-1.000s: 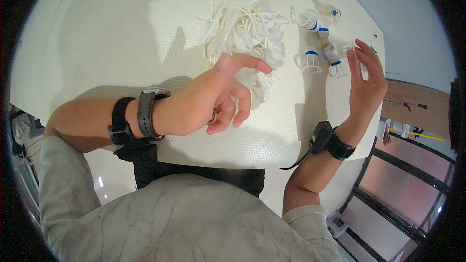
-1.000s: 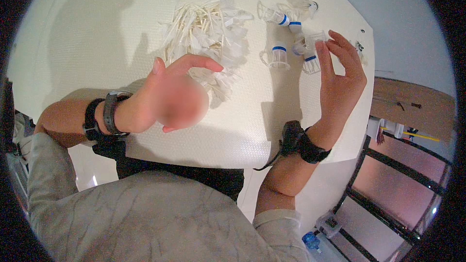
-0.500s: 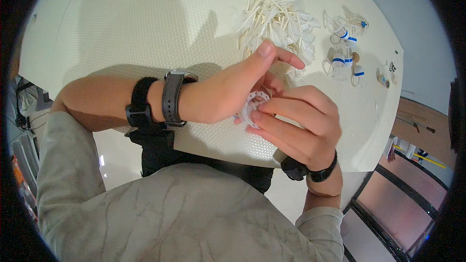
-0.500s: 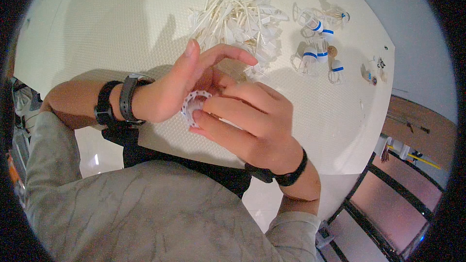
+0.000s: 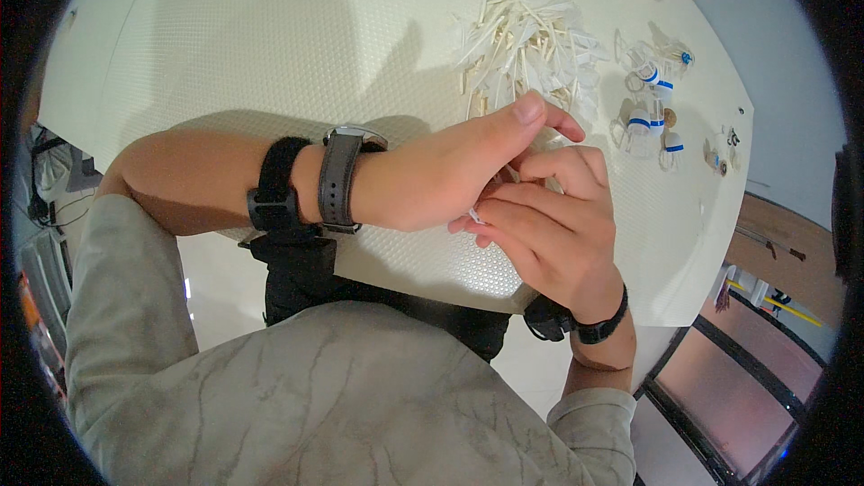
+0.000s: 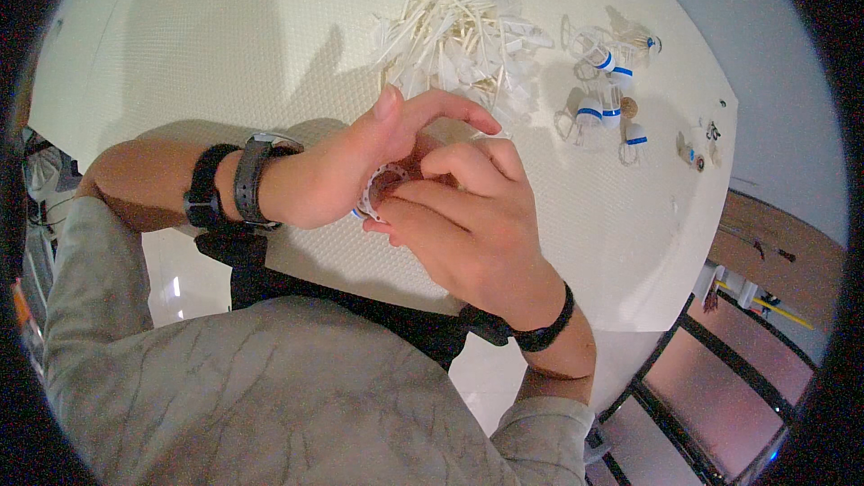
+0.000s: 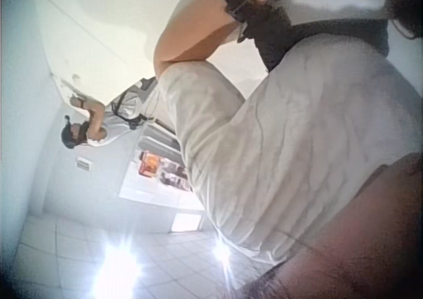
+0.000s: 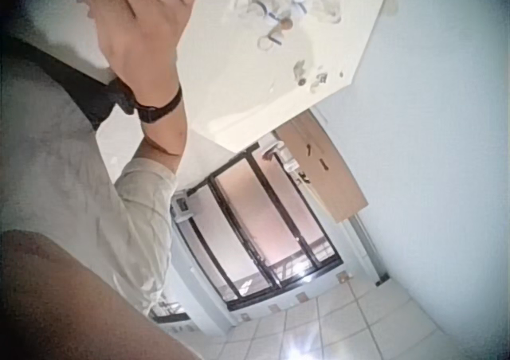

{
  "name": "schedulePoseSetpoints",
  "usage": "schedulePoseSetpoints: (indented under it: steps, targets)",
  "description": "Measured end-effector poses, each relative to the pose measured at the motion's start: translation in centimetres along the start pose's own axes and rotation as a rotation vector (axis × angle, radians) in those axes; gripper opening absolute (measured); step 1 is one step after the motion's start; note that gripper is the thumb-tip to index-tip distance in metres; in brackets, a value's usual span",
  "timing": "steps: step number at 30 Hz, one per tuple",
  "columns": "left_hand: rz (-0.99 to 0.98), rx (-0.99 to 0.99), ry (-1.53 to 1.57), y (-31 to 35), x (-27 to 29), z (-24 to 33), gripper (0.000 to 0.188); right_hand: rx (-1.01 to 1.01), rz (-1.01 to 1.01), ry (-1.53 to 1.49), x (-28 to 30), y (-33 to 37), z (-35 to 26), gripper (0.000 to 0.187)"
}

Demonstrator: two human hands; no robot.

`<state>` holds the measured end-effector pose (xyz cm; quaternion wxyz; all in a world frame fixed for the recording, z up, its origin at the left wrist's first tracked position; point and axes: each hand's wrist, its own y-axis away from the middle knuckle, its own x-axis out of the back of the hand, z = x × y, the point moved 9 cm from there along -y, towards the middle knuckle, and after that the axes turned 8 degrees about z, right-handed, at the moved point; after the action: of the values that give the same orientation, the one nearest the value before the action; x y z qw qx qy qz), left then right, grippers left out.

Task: The person assembles shuttlecocks by inserting feathers into a base and then placing the assembly into a plastic sleeve.

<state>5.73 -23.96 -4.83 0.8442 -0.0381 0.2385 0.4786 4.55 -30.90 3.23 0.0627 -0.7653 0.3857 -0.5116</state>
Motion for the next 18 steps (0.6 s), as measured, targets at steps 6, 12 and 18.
schedulePoseSetpoints:
  steps: [6,12,18]
  targets:
    - [-0.016,-0.098,-0.062,-0.1,-0.3,0.6,0.102,0.045,-0.048,-0.035,-0.2,-0.1,-0.3,0.021]
    - [-0.033,-0.223,-0.189,0.1,-0.6,1.6,0.099,0.059,-0.05,-0.061,-0.5,0.1,-0.6,0.022]
    - [0.055,-0.188,-0.1,-0.3,0.1,0.8,0.1,0.125,-0.11,0.005,-1.4,0.7,-1.5,0.025]
